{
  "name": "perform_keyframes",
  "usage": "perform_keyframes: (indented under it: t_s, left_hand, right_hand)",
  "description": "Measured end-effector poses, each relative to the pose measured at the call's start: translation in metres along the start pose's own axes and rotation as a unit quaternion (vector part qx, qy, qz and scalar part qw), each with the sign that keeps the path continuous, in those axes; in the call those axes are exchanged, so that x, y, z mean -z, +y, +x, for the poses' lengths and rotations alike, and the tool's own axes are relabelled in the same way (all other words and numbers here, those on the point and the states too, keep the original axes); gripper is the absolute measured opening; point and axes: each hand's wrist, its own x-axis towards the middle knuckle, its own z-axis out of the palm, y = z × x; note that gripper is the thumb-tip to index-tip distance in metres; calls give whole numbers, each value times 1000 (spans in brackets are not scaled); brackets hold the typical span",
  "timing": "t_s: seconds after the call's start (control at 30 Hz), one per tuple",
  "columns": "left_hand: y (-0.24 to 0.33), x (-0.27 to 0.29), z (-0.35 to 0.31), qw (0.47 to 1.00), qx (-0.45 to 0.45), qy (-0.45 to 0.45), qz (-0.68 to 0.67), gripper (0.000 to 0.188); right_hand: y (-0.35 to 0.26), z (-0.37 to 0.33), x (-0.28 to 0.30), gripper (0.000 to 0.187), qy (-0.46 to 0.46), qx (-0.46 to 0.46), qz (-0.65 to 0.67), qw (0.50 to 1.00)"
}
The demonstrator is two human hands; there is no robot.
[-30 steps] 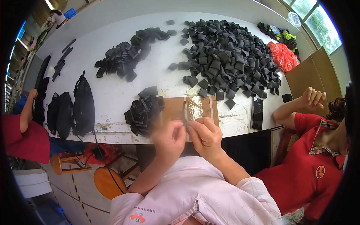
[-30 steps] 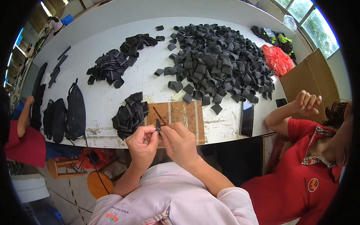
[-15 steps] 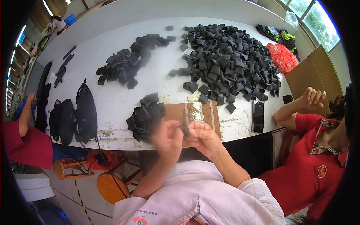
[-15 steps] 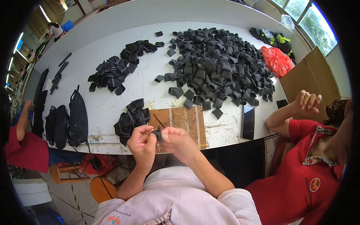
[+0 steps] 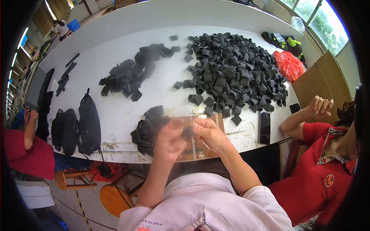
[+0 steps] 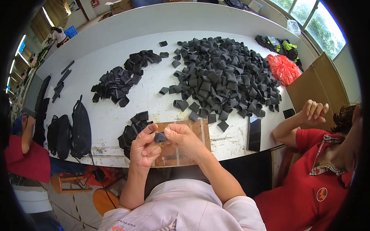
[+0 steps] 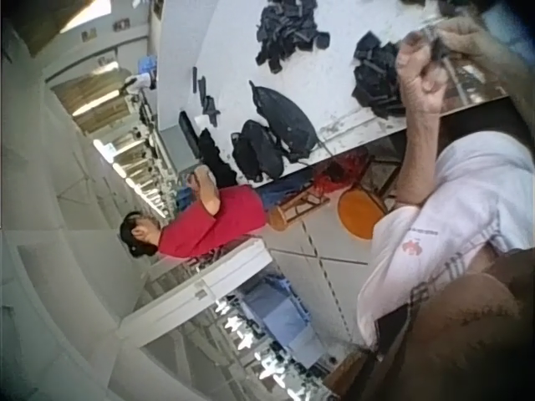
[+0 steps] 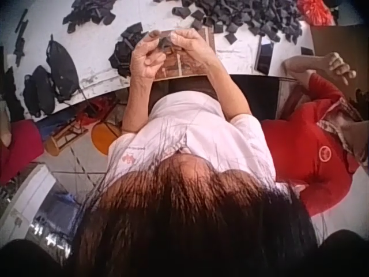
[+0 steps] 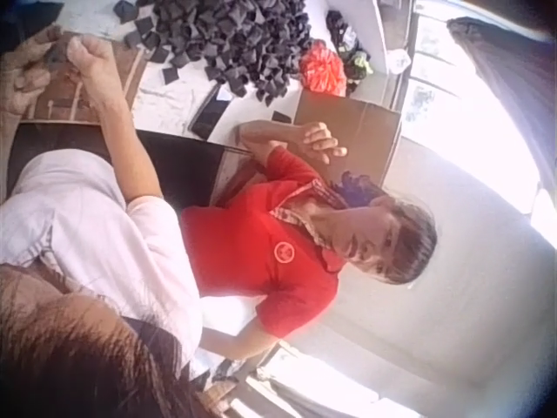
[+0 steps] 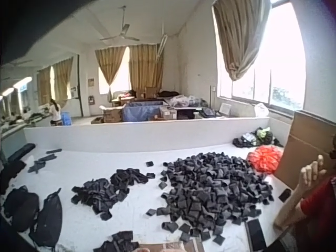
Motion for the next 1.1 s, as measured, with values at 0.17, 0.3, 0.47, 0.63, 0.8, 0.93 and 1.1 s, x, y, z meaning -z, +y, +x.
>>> perform_keyframes:
  t_s: [0.17,0.3,0.47,0.63,0.8,0.93,1.1]
  left_hand:
    - [2,8,6,994,48,-24,-98,23]
    - [1,-6,7,995,35,13,-93,25]
    - [-3,9,0,995,-34,-21,92,16]
    - [-11,2,1,936,-178,37,302,29]
    - [-19,-18,-1,757,-367,46,539,36]
    - [-3,-24,0,700,-363,-18,615,22]
    - [-3,-18,3,701,-391,-31,595,7]
  right_hand:
    - [-5,3,0,27,-8,21,-18,1000]
    - [-11,3,1,25,16,22,-55,998]
    - [29,20,17,30,-27,105,-115,987]
    - [25,17,14,35,-5,172,-134,976]
    - [13,5,3,29,134,248,-318,905]
    - [12,0,-2,22,189,338,-314,867]
    - [11,-13,-10,24,146,410,-406,804]
